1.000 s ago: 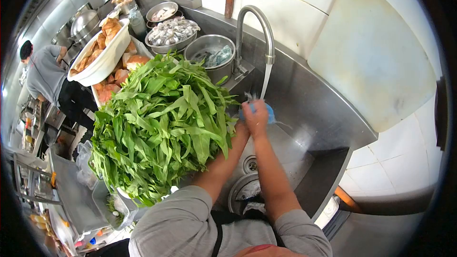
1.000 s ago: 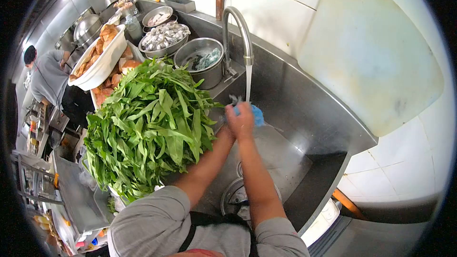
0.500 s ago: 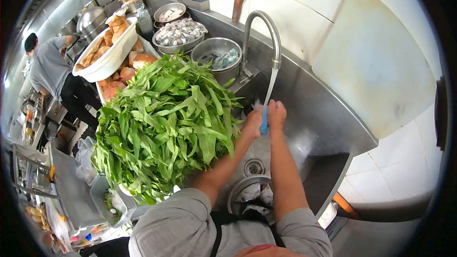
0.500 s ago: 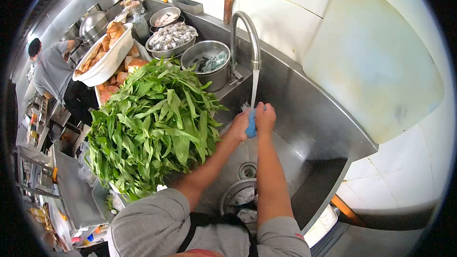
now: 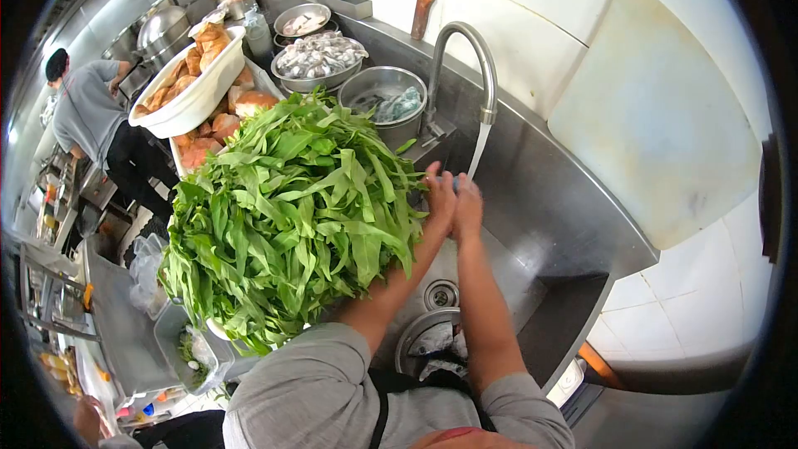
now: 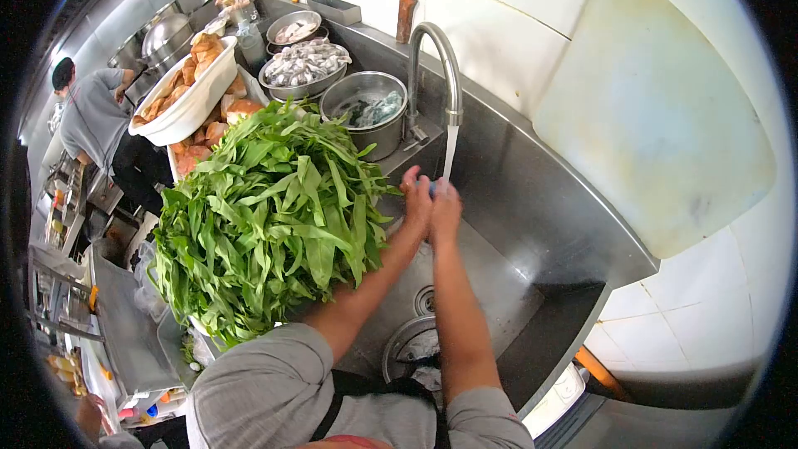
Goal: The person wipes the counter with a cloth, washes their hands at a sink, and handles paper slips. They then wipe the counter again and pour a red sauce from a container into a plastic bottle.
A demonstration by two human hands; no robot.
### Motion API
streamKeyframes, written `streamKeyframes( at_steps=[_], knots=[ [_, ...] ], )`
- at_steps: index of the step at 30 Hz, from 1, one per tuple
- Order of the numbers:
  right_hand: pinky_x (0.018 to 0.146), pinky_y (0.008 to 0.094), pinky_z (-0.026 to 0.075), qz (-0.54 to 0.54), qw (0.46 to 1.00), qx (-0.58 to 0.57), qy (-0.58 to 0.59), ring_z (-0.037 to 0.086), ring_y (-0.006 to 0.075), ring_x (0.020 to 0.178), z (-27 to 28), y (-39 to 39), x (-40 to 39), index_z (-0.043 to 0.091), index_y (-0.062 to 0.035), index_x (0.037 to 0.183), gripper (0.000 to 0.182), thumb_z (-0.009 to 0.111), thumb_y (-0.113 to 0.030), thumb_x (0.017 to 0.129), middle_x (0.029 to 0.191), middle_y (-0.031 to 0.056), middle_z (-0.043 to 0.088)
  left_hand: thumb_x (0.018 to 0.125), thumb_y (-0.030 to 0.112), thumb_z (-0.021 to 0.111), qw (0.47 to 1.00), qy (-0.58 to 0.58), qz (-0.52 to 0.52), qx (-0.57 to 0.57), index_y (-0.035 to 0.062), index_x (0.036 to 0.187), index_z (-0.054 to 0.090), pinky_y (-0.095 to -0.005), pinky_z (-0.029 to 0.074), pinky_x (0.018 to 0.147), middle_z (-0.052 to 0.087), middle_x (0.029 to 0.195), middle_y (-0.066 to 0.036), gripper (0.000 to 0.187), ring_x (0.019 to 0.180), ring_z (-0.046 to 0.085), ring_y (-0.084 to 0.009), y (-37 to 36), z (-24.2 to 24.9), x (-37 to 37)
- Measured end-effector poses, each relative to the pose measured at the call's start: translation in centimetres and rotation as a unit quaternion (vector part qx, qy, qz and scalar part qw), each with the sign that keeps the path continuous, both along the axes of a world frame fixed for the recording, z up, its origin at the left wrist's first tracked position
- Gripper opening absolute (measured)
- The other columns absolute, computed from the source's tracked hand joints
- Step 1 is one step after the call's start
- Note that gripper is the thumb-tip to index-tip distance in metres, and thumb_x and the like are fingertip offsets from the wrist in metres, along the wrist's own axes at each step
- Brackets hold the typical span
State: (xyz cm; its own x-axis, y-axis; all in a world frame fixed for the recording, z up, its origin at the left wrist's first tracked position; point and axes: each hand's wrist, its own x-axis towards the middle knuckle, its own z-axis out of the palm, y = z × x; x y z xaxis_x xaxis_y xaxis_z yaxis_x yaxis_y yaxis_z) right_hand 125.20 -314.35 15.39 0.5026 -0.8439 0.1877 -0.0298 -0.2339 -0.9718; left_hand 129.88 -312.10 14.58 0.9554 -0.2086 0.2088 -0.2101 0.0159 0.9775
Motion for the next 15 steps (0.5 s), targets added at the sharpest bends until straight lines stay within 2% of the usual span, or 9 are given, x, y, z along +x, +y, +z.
streamKeyframes(
  at_steps=[1, 3, 5, 6, 8, 10, 13, 14, 15],
  knots=[
    [0.077, 0.0293, 0.039, 0.02, 0.999, 0.003, 0.03, 0.053, 0.0215, 0.085, 0.3, -1.7, -0.4, 0.054, 0.0002, 0.098, 0.03, 0.044, -0.023, 0.081, 0.091, 0.0106, 0.056, 0.08, 0.032, 0.043, 0.99, -0.117, 0.007, 0.074, -0.0014, 0.114, 0.035, -0.0375, 0.033, 0.085, 0.046, 0.105, -0.02, 0.048, 0.091, 0.046, -0.0296, -0.1, -0.8, -1.4],
    [0.073, 0.029, 0.04, 0.054, 0.988, 0.143, -0.012, 0.052, 0.0182, 0.08, 0.3, -2.5, -0.4, 0.054, -0.0013, 0.097, 0.032, 0.043, -0.028, 0.083, 0.085, 0.0074, 0.056, 0.08, 0.027, 0.045, 0.913, -0.344, 0.022, 0.216, 0.0009, 0.117, 0.031, -0.036, 0.035, 0.084, 0.045, 0.107, -0.018, 0.048, 0.091, 0.047, -0.0282, -0.1, -2.0, -3.5],
    [0.07, 0.0283, 0.04, 0.074, 0.9, 0.404, -0.146, 0.051, 0.0148, 0.076, 2.7, -1.9, -1.0, 0.054, -0.0023, 0.097, 0.034, 0.043, -0.031, 0.083, 0.082, 0.0047, 0.055, 0.079, 0.024, 0.048, 0.991, -0.113, -0.046, 0.056, 0.0021, 0.116, 0.033, -0.0342, 0.037, 0.081, 0.046, 0.105, -0.016, 0.046, 0.09, 0.048, -0.0261, 0.4, -0.8, -2.7],
    [0.07, 0.0273, 0.04, 0.125, 0.861, 0.455, -0.187, 0.051, 0.014, 0.076, 3.7, -1.1, -1.5, 0.054, -0.0008, 0.098, 0.037, 0.044, -0.033, 0.083, 0.083, 0.0049, 0.055, 0.078, 0.022, 0.049, 0.996, 0.009, -0.08, -0.026, 0.0027, 0.116, 0.033, -0.0333, 0.038, 0.079, 0.046, 0.105, -0.016, 0.045, 0.089, 0.048, -0.025, 0.9, 0.1, -2.2],
    [0.072, 0.0272, 0.04, 0.049, 0.954, 0.279, -0.096, 0.052, 0.0154, 0.078, 2.7, -2.0, -1.6, 0.053, -0.0013, 0.098, 0.037, 0.044, -0.034, 0.083, 0.086, 0.0053, 0.056, 0.078, 0.018, 0.052, 0.968, 0.196, -0.105, -0.117, 0.0037, 0.109, 0.041, -0.0295, 0.043, 0.071, 0.051, 0.096, -0.009, 0.036, 0.082, 0.052, -0.0192, 2.2, 2.5, -1.4],
    [0.076, 0.0267, 0.04, -0.004, 0.984, 0.164, -0.071, 0.054, 0.0165, 0.083, -2.1, -4.4, -1.0, 0.052, -0.0007, 0.101, 0.037, 0.043, -0.032, 0.082, 0.09, 0.0069, 0.057, 0.079, 0.019, 0.052, 0.922, 0.292, -0.156, -0.202, 0.0032, 0.109, 0.043, -0.0299, 0.042, 0.072, 0.052, 0.093, -0.008, 0.035, 0.081, 0.051, -0.0178, 2.0, 2.0, -1.3],
    [0.083, 0.0298, 0.037, 0.107, 0.842, 0.496, -0.184, 0.051, 0.0174, 0.092, -0.5, -3.2, -1.1, 0.053, -0.0034, 0.101, 0.038, 0.041, -0.034, 0.083, 0.1, 0.0069, 0.055, 0.083, 0.027, 0.044, 0.871, 0.382, -0.205, -0.232, 0.0037, 0.107, 0.046, -0.0301, 0.042, 0.073, 0.054, 0.09, -0.006, 0.033, 0.079, 0.051, -0.0162, 1.1, 0.5, -0.2],
    [0.083, 0.0296, 0.039, 0.107, 0.86, 0.463, -0.185, 0.052, 0.0178, 0.09, 1.8, -1.6, -1.4, 0.055, -0.0042, 0.096, 0.029, 0.045, -0.027, 0.081, 0.098, 0.0065, 0.057, 0.084, 0.029, 0.042, 0.849, 0.426, -0.211, -0.229, 0.0038, 0.108, 0.046, -0.0301, 0.041, 0.074, 0.053, 0.092, -0.006, 0.035, 0.082, 0.051, -0.0164, 1.6, 1.9, -0.2],
    [0.08, 0.0299, 0.04, 0.08, 0.935, 0.3, -0.171, 0.053, 0.0184, 0.086, 3.4, 0.2, -1.1, 0.056, -0.0037, 0.093, 0.026, 0.046, -0.024, 0.08, 0.095, 0.0068, 0.057, 0.085, 0.031, 0.04, 0.826, 0.468, -0.217, -0.226, 0.0039, 0.108, 0.045, -0.0302, 0.041, 0.075, 0.053, 0.095, -0.007, 0.037, 0.084, 0.051, -0.0167, 2.1, 2.7, -0.1]
  ],
)
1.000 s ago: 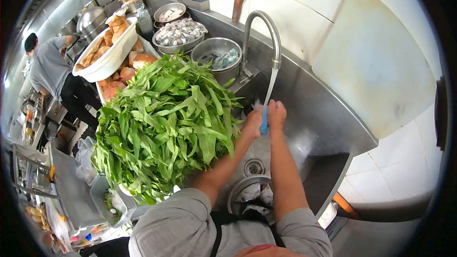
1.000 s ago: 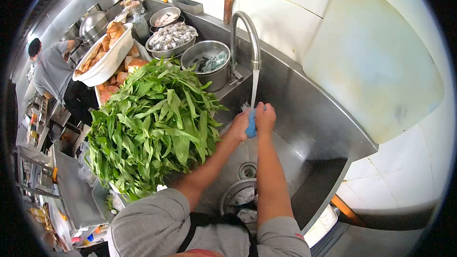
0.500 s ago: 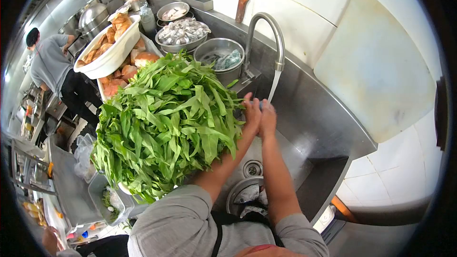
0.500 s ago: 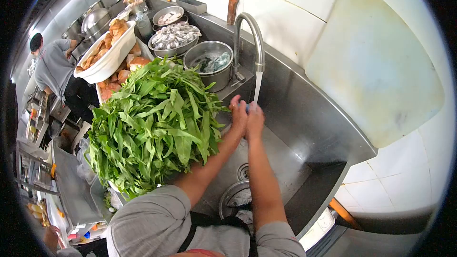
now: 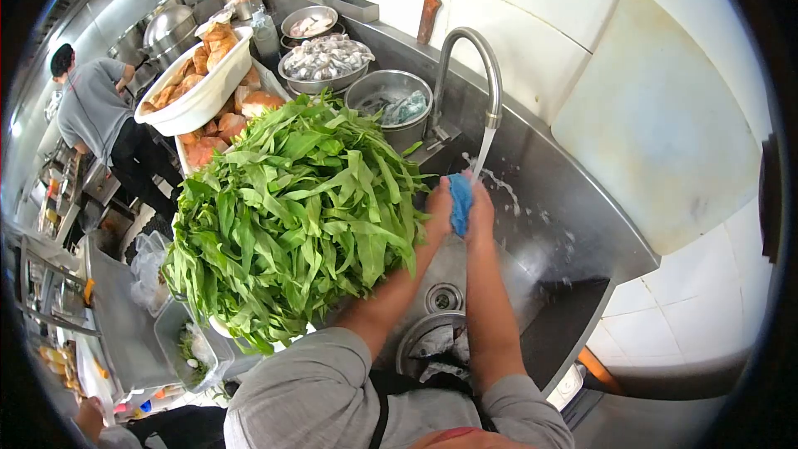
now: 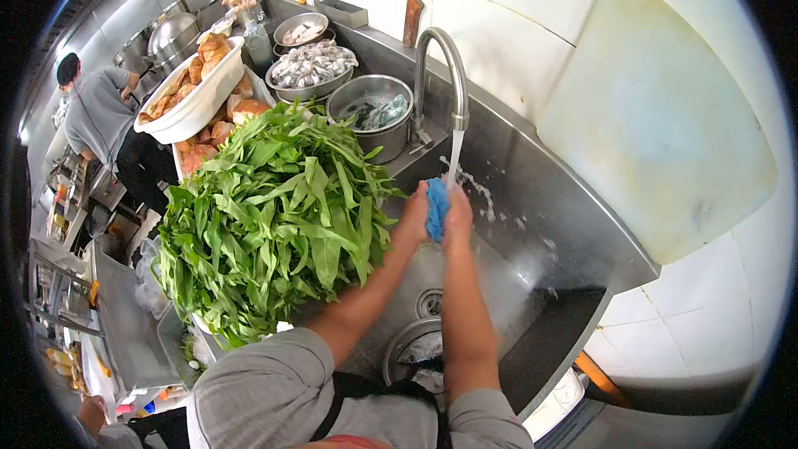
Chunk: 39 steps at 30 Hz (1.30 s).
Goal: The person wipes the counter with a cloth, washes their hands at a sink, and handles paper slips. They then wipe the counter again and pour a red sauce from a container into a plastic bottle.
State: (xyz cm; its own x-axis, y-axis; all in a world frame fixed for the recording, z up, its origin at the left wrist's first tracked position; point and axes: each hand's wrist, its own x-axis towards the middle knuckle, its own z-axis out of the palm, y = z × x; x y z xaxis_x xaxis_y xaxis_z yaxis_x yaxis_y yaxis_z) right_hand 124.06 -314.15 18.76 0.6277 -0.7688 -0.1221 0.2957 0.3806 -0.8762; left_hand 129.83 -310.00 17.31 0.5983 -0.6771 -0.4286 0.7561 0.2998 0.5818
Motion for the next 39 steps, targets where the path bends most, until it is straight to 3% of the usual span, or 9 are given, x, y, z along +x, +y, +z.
streamKeyframes(
  at_steps=[5, 9, 16, 17, 21, 25, 30, 36, 39],
  knots=[
    [0.062, 0.0304, 0.043, -0.218, 0.717, -0.655, 0.099, 0.055, 0.0207, 0.067, 1.2, 3.7, 1.1, 0.056, -0.0043, 0.08, 0.02, 0.054, -0.023, 0.075, 0.075, 0.0096, 0.057, 0.085, 0.03, 0.036, 0.967, -0.246, 0.004, -0.062, 0.0038, 0.111, 0.042, -0.0306, 0.037, 0.079, 0.049, 0.104, -0.01, 0.038, 0.093, 0.046, -0.0173, 1.0, -7.9, 0.5],
    [0.063, 0.0312, 0.04, -0.076, 0.871, -0.407, 0.264, 0.052, 0.0191, 0.067, 0.7, -0.4, 1.2, 0.054, -0.0034, 0.08, 0.021, 0.049, -0.024, 0.078, 0.072, 0.0136, 0.053, 0.084, 0.027, 0.037, 0.989, -0.137, -0.055, -0.027, 0.0028, 0.112, 0.041, -0.0308, 0.036, 0.081, 0.047, 0.106, -0.012, 0.037, 0.096, 0.044, -0.0178, -1.1, -7.2, 0.3],
    [0.079, 0.0268, 0.036, 0.048, 0.994, -0.089, 0.034, 0.046, 0.0155, 0.092, -0.8, -0.4, -0.2, 0.048, -0.0073, 0.108, 0.03, 0.048, -0.019, 0.08, 0.098, 0.0028, 0.05, 0.082, 0.039, 0.042, 0.947, -0.262, 0.006, 0.185, 0.0062, 0.089, 0.055, -0.0301, 0.043, 0.063, 0.056, 0.08, -0.004, 0.036, 0.072, 0.053, -0.016, -0.7, -2.6, 0.8],
    [0.081, 0.026, 0.035, 0.067, 0.991, -0.118, -0.008, 0.047, 0.0149, 0.091, -3.0, 0.1, -0.6, 0.045, -0.0065, 0.114, 0.037, 0.051, -0.016, 0.079, 0.098, 0.0044, 0.051, 0.082, 0.042, 0.042, 0.974, -0.207, 0.086, 0.044, 0.0101, 0.079, 0.056, -0.0296, 0.043, 0.054, 0.056, 0.072, -0.003, 0.035, 0.062, 0.053, -0.0147, -2.1, -5.3, 2.0],
    [0.077, 0.0285, 0.039, 0.067, 0.932, -0.257, 0.248, 0.052, 0.0204, 0.088, -2.0, -2.3, -2.3, 0.045, -0.0007, 0.11, 0.042, 0.055, -0.013, 0.072, 0.103, 0.013, 0.052, 0.08, 0.046, 0.041, 0.998, 0.032, 0.016, 0.06, 0.0145, 0.062, 0.05, -0.0301, 0.038, 0.038, 0.053, 0.057, -0.001, 0.037, 0.051, 0.051, -0.0141, 0.3, -1.4, 2.6],
    [0.078, 0.0314, 0.039, -0.071, 0.936, -0.325, 0.112, 0.052, 0.0246, 0.086, -0.4, 0.4, -1.2, 0.049, -0.0012, 0.102, 0.04, 0.054, -0.01, 0.064, 0.095, 0.0141, 0.053, 0.081, 0.042, 0.041, 0.947, 0.233, -0.189, -0.116, 0.0132, 0.068, 0.049, -0.0261, 0.035, 0.038, 0.051, 0.064, -0.002, 0.033, 0.049, 0.048, -0.0154, 1.2, -2.7, 2.5],
    [0.063, 0.0358, 0.042, -0.086, 0.707, -0.667, 0.217, 0.052, 0.0317, 0.073, 1.4, 4.0, -0.6, 0.055, -0.0037, 0.071, 0.02, 0.059, -0.024, 0.068, 0.076, 0.0132, 0.055, 0.08, 0.04, 0.044, 0.987, 0.105, -0.052, -0.111, 0.0108, 0.078, 0.051, -0.0284, 0.041, 0.048, 0.054, 0.071, -0.003, 0.03, 0.058, 0.052, -0.0167, 0.1, -5.4, 0.4],
    [0.057, 0.0381, 0.041, -0.147, 0.83, -0.415, 0.341, 0.053, 0.0331, 0.067, 0.0, -1.0, 1.1, 0.057, -0.0034, 0.068, 0.03, 0.056, -0.033, 0.071, 0.071, 0.0155, 0.055, 0.079, 0.033, 0.046, 0.993, -0.045, -0.109, -0.019, 0.0075, 0.083, 0.051, -0.0308, 0.045, 0.061, 0.055, 0.08, -0.006, 0.026, 0.071, 0.054, -0.0186, -1.0, -4.0, 0.9],
    [0.054, 0.0402, 0.041, -0.099, 0.782, -0.577, 0.215, 0.052, 0.0368, 0.063, -0.1, 2.6, -0.5, 0.055, -0.0044, 0.064, 0.031, 0.052, -0.033, 0.074, 0.067, 0.0163, 0.055, 0.079, 0.03, 0.049, 0.956, -0.271, 0.005, -0.11, 0.0089, 0.078, 0.052, -0.031, 0.044, 0.056, 0.053, 0.073, -0.003, 0.021, 0.065, 0.052, -0.0156, 0.2, -7.8, 1.9]
  ],
)
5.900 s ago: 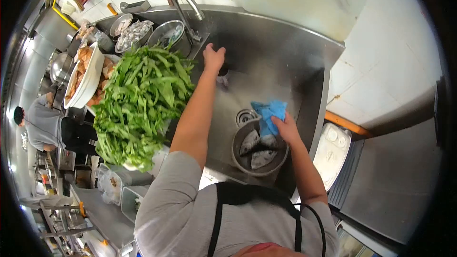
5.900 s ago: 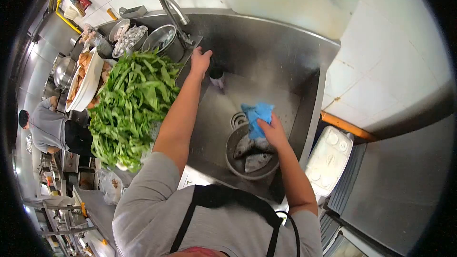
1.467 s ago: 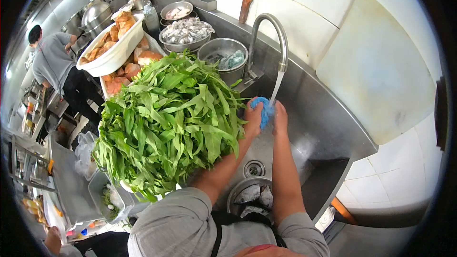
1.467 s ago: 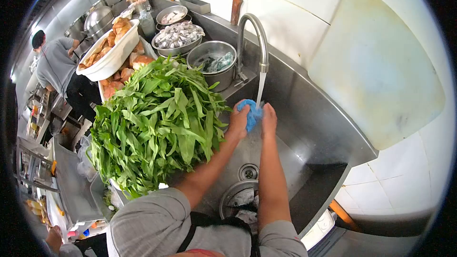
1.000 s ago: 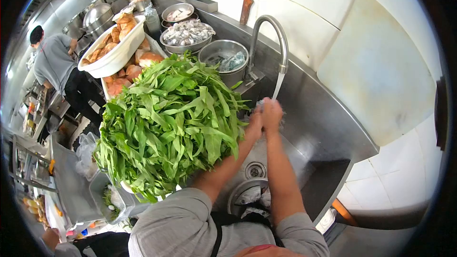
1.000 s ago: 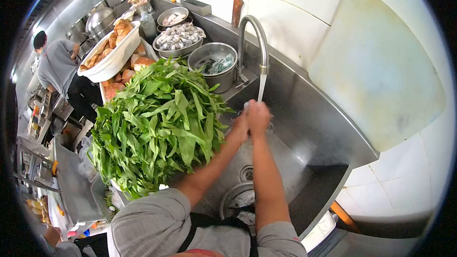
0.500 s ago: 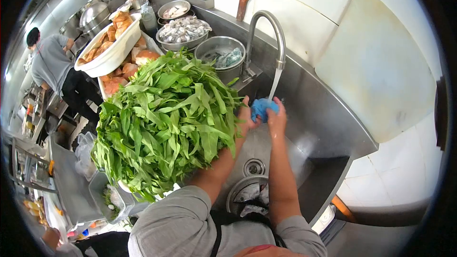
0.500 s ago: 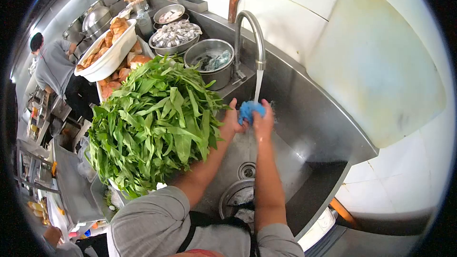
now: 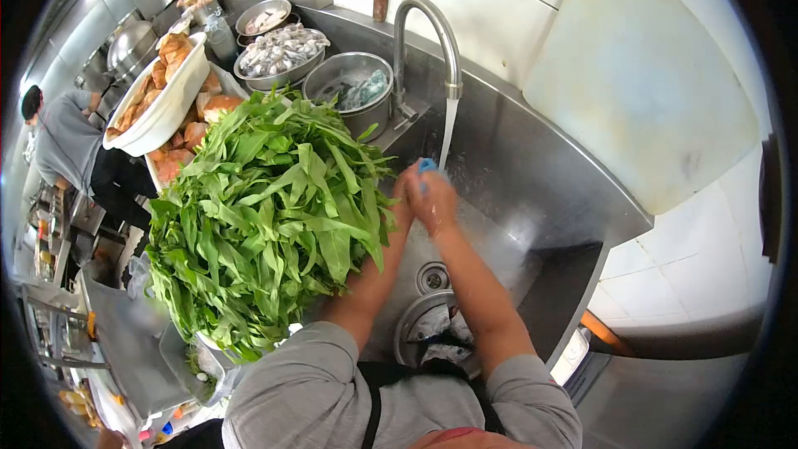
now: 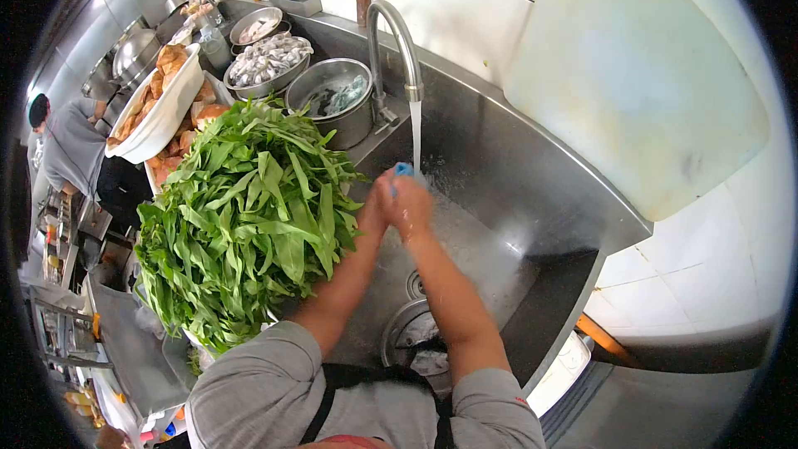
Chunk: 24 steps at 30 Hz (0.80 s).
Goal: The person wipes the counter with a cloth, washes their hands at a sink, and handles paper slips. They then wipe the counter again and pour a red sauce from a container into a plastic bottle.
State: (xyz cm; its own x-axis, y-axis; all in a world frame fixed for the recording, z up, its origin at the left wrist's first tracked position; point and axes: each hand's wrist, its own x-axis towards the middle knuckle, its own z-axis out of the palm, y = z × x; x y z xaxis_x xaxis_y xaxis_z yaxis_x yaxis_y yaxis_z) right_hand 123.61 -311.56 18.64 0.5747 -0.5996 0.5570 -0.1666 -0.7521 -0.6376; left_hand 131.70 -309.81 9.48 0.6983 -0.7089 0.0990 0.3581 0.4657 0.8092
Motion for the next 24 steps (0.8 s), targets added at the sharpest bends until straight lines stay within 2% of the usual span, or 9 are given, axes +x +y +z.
streamKeyframes(
  at_steps=[2, 4, 9, 11, 13, 15, 19, 21, 24],
  knots=[
    [0.054, 0.0423, 0.04, 0.019, 1.0, -0.024, 0.004, 0.051, 0.0382, 0.061, -0.6, 0.7, -0.4, 0.053, -0.0049, 0.064, 0.033, 0.047, -0.034, 0.077, 0.065, 0.0163, 0.054, 0.08, 0.03, 0.048, 0.997, 0.054, 0.051, 0.002, 0.0096, 0.079, 0.051, -0.0312, 0.044, 0.054, 0.052, 0.073, -0.003, 0.02, 0.066, 0.052, -0.0151, 1.8, 4.6, -2.3],
    [0.057, 0.0432, 0.04, -0.024, 0.999, 0.029, 0.017, 0.051, 0.0377, 0.063, -1.6, -1.4, 0.0, 0.054, -0.0044, 0.066, 0.033, 0.046, -0.035, 0.078, 0.066, 0.017, 0.053, 0.079, 0.031, 0.05, 0.936, 0.322, -0.136, -0.038, 0.0089, 0.088, 0.053, -0.0308, 0.044, 0.058, 0.051, 0.075, -0.003, 0.024, 0.069, 0.051, -0.015, 1.2, 2.8, -0.5],
    [0.068, 0.0421, 0.041, -0.047, 0.977, 0.053, 0.202, 0.052, 0.036, 0.08, 0.5, -6.2, 0.6, 0.058, -0.0033, 0.079, 0.038, 0.048, -0.04, 0.075, 0.083, 0.0196, 0.055, 0.075, 0.033, 0.056, 0.947, -0.017, -0.031, 0.32, 0.0078, 0.084, 0.056, -0.0317, 0.044, 0.057, 0.052, 0.066, -0.004, 0.027, 0.064, 0.052, -0.0152, 1.7, 6.6, -0.4],
    [0.071, 0.0422, 0.04, 0.014, 0.964, 0.088, 0.25, 0.05, 0.0375, 0.085, 2.2, -6.8, 0.6, 0.057, -0.001, 0.083, 0.041, 0.047, -0.04, 0.075, 0.092, 0.0225, 0.053, 0.074, 0.031, 0.058, 0.912, -0.201, -0.02, 0.356, 0.0065, 0.083, 0.057, -0.0313, 0.044, 0.058, 0.054, 0.067, -0.004, 0.026, 0.066, 0.054, -0.0155, 2.0, 7.2, -0.6],
    [0.073, 0.0363, 0.041, 0.126, 0.955, 0.166, 0.21, 0.053, 0.0296, 0.082, 2.8, -7.2, 0.6, 0.054, 0.0019, 0.089, 0.045, 0.049, -0.041, 0.075, 0.09, 0.019, 0.054, 0.073, 0.029, 0.059, 0.868, -0.354, -0.104, 0.333, 0.0031, 0.084, 0.056, -0.0308, 0.043, 0.063, 0.058, 0.073, -0.006, 0.028, 0.071, 0.055, -0.0166, 2.3, 7.7, -0.1],
    [0.073, 0.0323, 0.041, 0.152, 0.945, 0.279, 0.08, 0.053, 0.0233, 0.08, 2.1, -6.6, 0.2, 0.053, 0.002, 0.094, 0.046, 0.051, -0.04, 0.074, 0.086, 0.0138, 0.056, 0.075, 0.027, 0.057, 0.948, -0.087, -0.119, 0.282, 0.0031, 0.088, 0.055, -0.0319, 0.045, 0.063, 0.058, 0.077, -0.006, 0.028, 0.07, 0.056, -0.0169, 1.6, 8.1, -0.3],
    [0.074, 0.0272, 0.039, 0.2, 0.878, 0.434, 0.001, 0.051, 0.0155, 0.078, -1.7, -5.4, -3.5, 0.053, -0.0005, 0.098, 0.037, 0.054, -0.03, 0.075, 0.087, 0.0059, 0.055, 0.077, 0.029, 0.055, 0.948, 0.302, -0.05, 0.085, 0.0004, 0.092, 0.053, -0.0362, 0.047, 0.069, 0.059, 0.085, -0.008, 0.033, 0.072, 0.058, -0.0216, 0.6, 9.3, 0.0],
    [0.075, 0.0272, 0.039, 0.184, 0.796, 0.577, 0.005, 0.05, 0.0145, 0.081, -5.2, -5.8, -4.2, 0.052, -0.0014, 0.1, 0.032, 0.055, -0.023, 0.076, 0.09, 0.0044, 0.055, 0.078, 0.033, 0.052, 0.929, 0.363, -0.052, 0.048, 0.0046, 0.094, 0.052, -0.0417, 0.045, 0.076, 0.058, 0.09, -0.01, 0.033, 0.08, 0.057, -0.0242, 0.3, 7.2, 1.0],
    [0.073, 0.028, 0.039, 0.104, 0.876, 0.427, -0.2, 0.05, 0.0148, 0.078, -3.8, -4.1, -2.3, 0.055, -0.0042, 0.082, 0.013, 0.054, -0.016, 0.076, 0.085, 0.0081, 0.056, 0.08, 0.035, 0.049, 0.903, 0.425, -0.013, 0.059, 0.0053, 0.098, 0.05, -0.0408, 0.043, 0.076, 0.056, 0.091, -0.009, 0.035, 0.082, 0.055, -0.0229, -0.5, 1.6, 1.4]
  ],
)
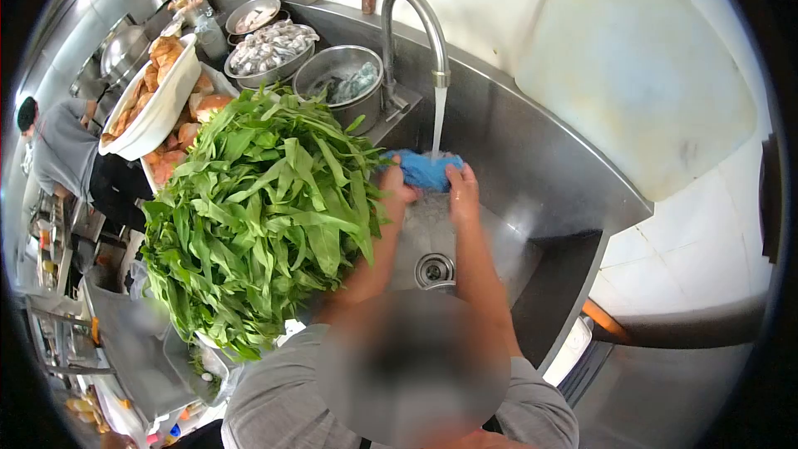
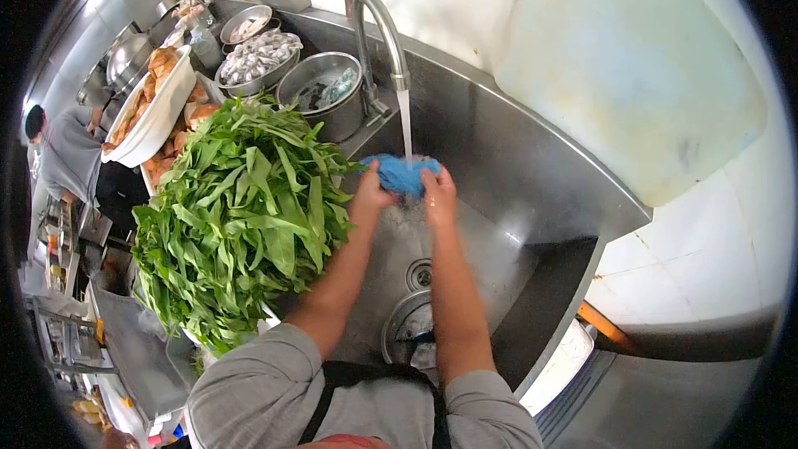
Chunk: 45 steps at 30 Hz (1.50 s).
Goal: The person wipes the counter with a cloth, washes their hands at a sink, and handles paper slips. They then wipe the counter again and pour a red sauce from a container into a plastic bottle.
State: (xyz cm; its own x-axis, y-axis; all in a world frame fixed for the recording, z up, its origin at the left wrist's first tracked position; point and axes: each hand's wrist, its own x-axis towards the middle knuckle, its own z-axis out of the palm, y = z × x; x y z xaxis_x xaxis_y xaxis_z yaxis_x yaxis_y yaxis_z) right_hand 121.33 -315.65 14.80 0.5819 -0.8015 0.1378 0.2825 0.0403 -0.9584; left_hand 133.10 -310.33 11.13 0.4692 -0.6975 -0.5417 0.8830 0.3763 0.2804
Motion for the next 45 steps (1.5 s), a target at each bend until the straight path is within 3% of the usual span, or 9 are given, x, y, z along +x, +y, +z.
streamKeyframes(
  at_steps=[6, 10, 15, 21, 27, 32, 35, 37, 45],
  knots=[
    [0.056, 0.0322, 0.039, -0.192, 0.841, -0.491, 0.122, 0.048, 0.0186, 0.058, 2.7, 5.6, 2.1, 0.048, -0.0016, 0.058, 0.03, 0.056, -0.025, 0.074, 0.068, 0.0143, 0.055, 0.08, 0.044, 0.043, 0.924, 0.002, -0.031, -0.382, 0.0104, 0.093, 0.049, -0.0314, 0.044, 0.064, 0.054, 0.083, -0.003, 0.036, 0.073, 0.053, -0.0167, 2.0, -0.7, -5.9],
    [0.055, 0.039, 0.041, -0.159, 0.927, -0.214, 0.263, 0.052, 0.0343, 0.062, 2.0, -0.2, 2.7, 0.051, -0.004, 0.057, 0.031, 0.056, -0.031, 0.071, 0.07, 0.0176, 0.055, 0.08, 0.045, 0.043, 0.978, -0.115, -0.169, 0.038, 0.0137, 0.092, 0.05, -0.0334, 0.044, 0.061, 0.055, 0.083, -0.002, 0.035, 0.071, 0.054, -0.0178, -1.0, 0.7, -4.3],
    [0.052, 0.0402, 0.038, -0.11, 0.9, -0.402, 0.127, 0.05, 0.0363, 0.056, 3.6, 4.8, 1.4, 0.049, 0.0001, 0.058, 0.032, 0.051, -0.026, 0.076, 0.06, 0.0195, 0.05, 0.081, 0.04, 0.044, 0.919, -0.25, -0.196, -0.235, 0.0063, 0.094, 0.051, -0.0308, 0.043, 0.059, 0.055, 0.079, -0.002, 0.037, 0.064, 0.052, -0.0185, -0.7, -3.1, -0.7],
    [0.059, 0.0365, 0.04, -0.164, 0.856, -0.245, 0.425, 0.053, 0.0314, 0.069, -1.3, -2.0, 1.1, 0.055, -0.0021, 0.076, 0.033, 0.047, -0.034, 0.078, 0.079, 0.0191, 0.056, 0.079, 0.024, 0.05, 0.911, -0.356, -0.13, 0.16, 0.0037, 0.094, 0.054, -0.0263, 0.042, 0.058, 0.055, 0.079, -0.004, 0.025, 0.064, 0.051, -0.0131, -0.3, 3.2, -3.4],
    [0.061, 0.0309, 0.041, 0.051, 0.963, 0.186, 0.19, 0.052, 0.0173, 0.068, -4.0, -4.3, 2.0, 0.052, -0.005, 0.09, 0.032, 0.047, -0.035, 0.081, 0.074, 0.0028, 0.055, 0.08, 0.03, 0.049, 0.88, -0.414, -0.207, 0.104, 0.0059, 0.089, 0.055, -0.0284, 0.043, 0.059, 0.056, 0.076, -0.005, 0.026, 0.064, 0.053, -0.0147, 1.3, 7.5, -3.0],
    [0.056, 0.0255, 0.039, -0.031, 0.983, 0.18, 0.02, 0.047, 0.0109, 0.06, 2.2, -0.2, 2.9, 0.053, -0.0067, 0.08, 0.024, 0.054, -0.031, 0.078, 0.069, 0.0009, 0.052, 0.082, 0.037, 0.044, 0.991, -0.076, -0.084, 0.076, 0.0048, 0.089, 0.054, -0.034, 0.044, 0.064, 0.057, 0.08, -0.008, 0.035, 0.071, 0.055, -0.0202, -1.2, -1.1, -0.5],
    [0.049, 0.028, 0.037, -0.117, 0.99, 0.013, 0.08, 0.045, 0.0113, 0.052, 4.2, 2.0, 3.7, 0.05, -0.0045, 0.062, 0.03, 0.057, -0.031, 0.075, 0.059, 0.003, 0.052, 0.082, 0.032, 0.043, 0.98, -0.147, -0.059, 0.12, 0.0024, 0.091, 0.053, -0.0354, 0.043, 0.07, 0.058, 0.087, -0.01, 0.033, 0.078, 0.055, -0.0231, -1.5, 1.0, -1.8],
    [0.049, 0.0301, 0.037, -0.193, 0.944, -0.158, 0.218, 0.045, 0.0124, 0.052, 3.0, 0.4, 3.8, 0.049, -0.0035, 0.06, 0.032, 0.057, -0.032, 0.073, 0.057, 0.0044, 0.051, 0.08, 0.024, 0.044, 0.797, -0.555, -0.103, 0.213, -0.0008, 0.103, 0.047, -0.0342, 0.038, 0.08, 0.051, 0.104, -0.014, 0.034, 0.093, 0.05, -0.0256, -1.2, 2.4, -1.8],
    [0.047, 0.0256, 0.034, -0.017, 0.978, 0.118, 0.172, 0.044, 0.0093, 0.053, 0.9, -0.2, 0.4, 0.049, -0.003, 0.076, 0.02, 0.06, -0.018, 0.07, 0.062, 0.0018, 0.048, 0.079, 0.017, 0.043, 0.968, -0.181, 0.134, 0.114, 0.0042, 0.124, 0.027, -0.0403, 0.023, 0.092, 0.029, 0.127, -0.012, 0.049, 0.116, 0.027, -0.019, -4.5, 8.3, 1.5]
  ],
)
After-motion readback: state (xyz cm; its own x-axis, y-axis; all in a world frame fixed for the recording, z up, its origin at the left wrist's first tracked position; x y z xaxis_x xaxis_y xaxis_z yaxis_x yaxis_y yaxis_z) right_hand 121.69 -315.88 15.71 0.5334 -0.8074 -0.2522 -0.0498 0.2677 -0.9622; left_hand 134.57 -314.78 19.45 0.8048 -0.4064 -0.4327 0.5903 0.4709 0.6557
